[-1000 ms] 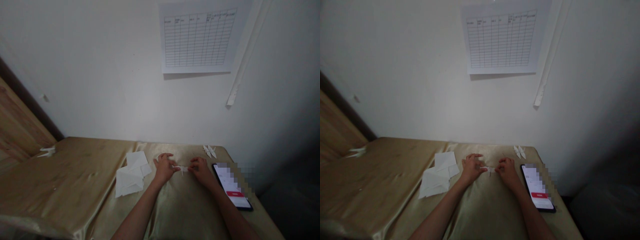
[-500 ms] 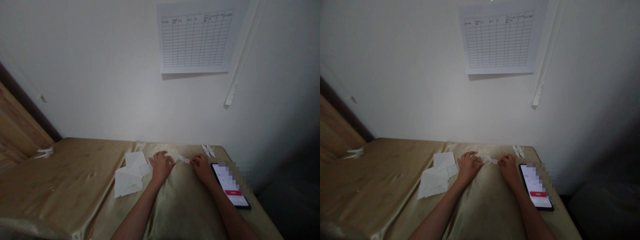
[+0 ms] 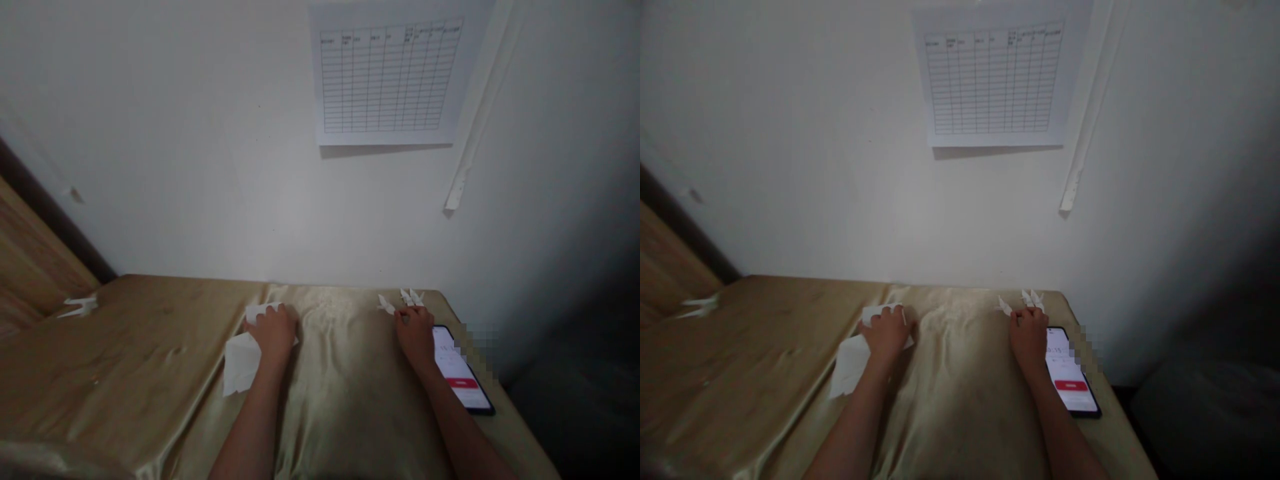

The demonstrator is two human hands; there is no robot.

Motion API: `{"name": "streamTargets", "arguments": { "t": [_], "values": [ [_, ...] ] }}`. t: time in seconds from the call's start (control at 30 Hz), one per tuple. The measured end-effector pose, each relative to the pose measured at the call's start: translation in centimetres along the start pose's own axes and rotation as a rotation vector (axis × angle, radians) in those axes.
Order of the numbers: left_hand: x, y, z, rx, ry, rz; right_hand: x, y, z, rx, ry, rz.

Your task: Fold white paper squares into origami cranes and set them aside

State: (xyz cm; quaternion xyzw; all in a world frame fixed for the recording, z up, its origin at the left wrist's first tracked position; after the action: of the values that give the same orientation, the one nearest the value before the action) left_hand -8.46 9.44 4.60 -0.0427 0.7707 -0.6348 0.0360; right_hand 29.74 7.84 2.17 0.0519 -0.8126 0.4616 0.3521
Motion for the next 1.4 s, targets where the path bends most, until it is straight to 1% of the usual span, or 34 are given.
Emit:
{"name": "streamTargets", "arguments": {
  "t": [0.1, 0.13, 0.17, 0.23, 0.3, 0.37, 0.47, 0.53, 0.6, 0.7, 0.83, 0.9, 0.93, 1.0, 1.07, 1.17, 1.2, 1.23, 1.3, 1.33, 1.4],
  "values": [
    [0.9, 1.2, 0.0, 0.137, -0.018, 0.024, -0.6, -0.2, -0.1, -0.015, 0.020, 0.075],
    [1.0, 1.4, 0.0, 0.166, -0.005, 0.027, -0.8, -0.3, -0.1, -0.020, 0.021, 0.098],
    [1.0, 1.4, 0.0, 0.171, 0.003, 0.027, -0.8, -0.3, -0.2, -0.022, 0.012, 0.120],
    [1.3, 1.1, 0.0, 0.169, -0.008, 0.033, -0.6, -0.3, -0.4, -0.026, -0.032, 0.151],
    [1.4, 0.5, -0.1, 0.143, -0.007, 0.048, 0.2, -0.3, -0.7, -0.033, -0.104, 0.167],
    [1.6, -0.1, -0.1, 0.111, -0.028, 0.070, 0.8, -0.3, -1.3, -0.053, -0.148, 0.191],
    [1.7, -0.8, -0.2, 0.066, -0.049, 0.089, 0.8, -0.1, -2.2, -0.089, -0.135, 0.265],
    [1.3, -0.9, -0.3, 0.055, -0.031, 0.105, 0.3, -0.2, -2.6, -0.126, -0.090, 0.300],
    [0.3, -0.7, -0.4, 0.057, 0.018, 0.135, -0.5, 0.1, -2.8, -0.119, -0.008, 0.304],
    [-2.7, -0.3, -0.5, 0.048, 0.175, 0.224, -1.4, 0.4, -3.0, -0.076, 0.091, 0.278],
    [-6.9, 1.0, 0.2, 0.095, 0.337, 0.392, -1.4, 0.1, -3.6, -0.085, 0.145, 0.265],
    [-9.1, 1.4, 0.9, 0.108, 0.462, 0.514, -1.4, -0.3, -3.9, -0.112, 0.159, 0.289],
    [-10.2, 1.6, 1.4, 0.127, 0.533, 0.589, -1.2, -0.6, -3.9, -0.134, 0.144, 0.306],
    [-12.4, 2.3, 2.7, 0.221, 0.704, 0.696, -1.0, -1.0, -3.9, -0.165, 0.118, 0.337],
    [-13.9, 2.8, 4.0, 0.292, 0.840, 0.744, -1.0, -1.3, -3.7, -0.172, 0.126, 0.354],
    [-14.6, 3.3, 4.5, 0.307, 0.905, 0.803, -0.9, -2.4, -3.2, -0.205, 0.167, 0.349],
    [-14.4, 3.3, 4.3, 0.281, 0.889, 0.821, -0.5, -2.7, -3.1, -0.204, 0.155, 0.340],
    [-14.0, 3.4, 3.8, 0.236, 0.839, 0.823, 0.2, -3.0, -2.9, -0.205, 0.132, 0.329],
    [-12.8, 3.5, 2.7, 0.129, 0.716, 0.751, 1.9, -3.2, -2.6, -0.184, 0.040, 0.286],
    [-12.6, 3.7, 2.5, 0.116, 0.693, 0.687, 2.8, -3.1, -2.4, -0.145, -0.022, 0.244],
    [-12.3, 4.2, 2.4, 0.138, 0.663, 0.556, 4.9, -2.1, -1.4, -0.003, -0.184, 0.128]
  ]
}}
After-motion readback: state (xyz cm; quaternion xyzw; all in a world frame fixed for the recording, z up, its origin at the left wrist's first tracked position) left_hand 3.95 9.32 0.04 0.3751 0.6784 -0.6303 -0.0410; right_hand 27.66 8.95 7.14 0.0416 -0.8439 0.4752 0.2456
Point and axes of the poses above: each hand's wrist, its own z-axis away from the middle knuckle, its own y-axis out of the palm, x = y × z, the point moved 10 cm from there along -z, towards the middle knuckle, and after that the axes turned 13 degrees about y, right-handed, at the moved point
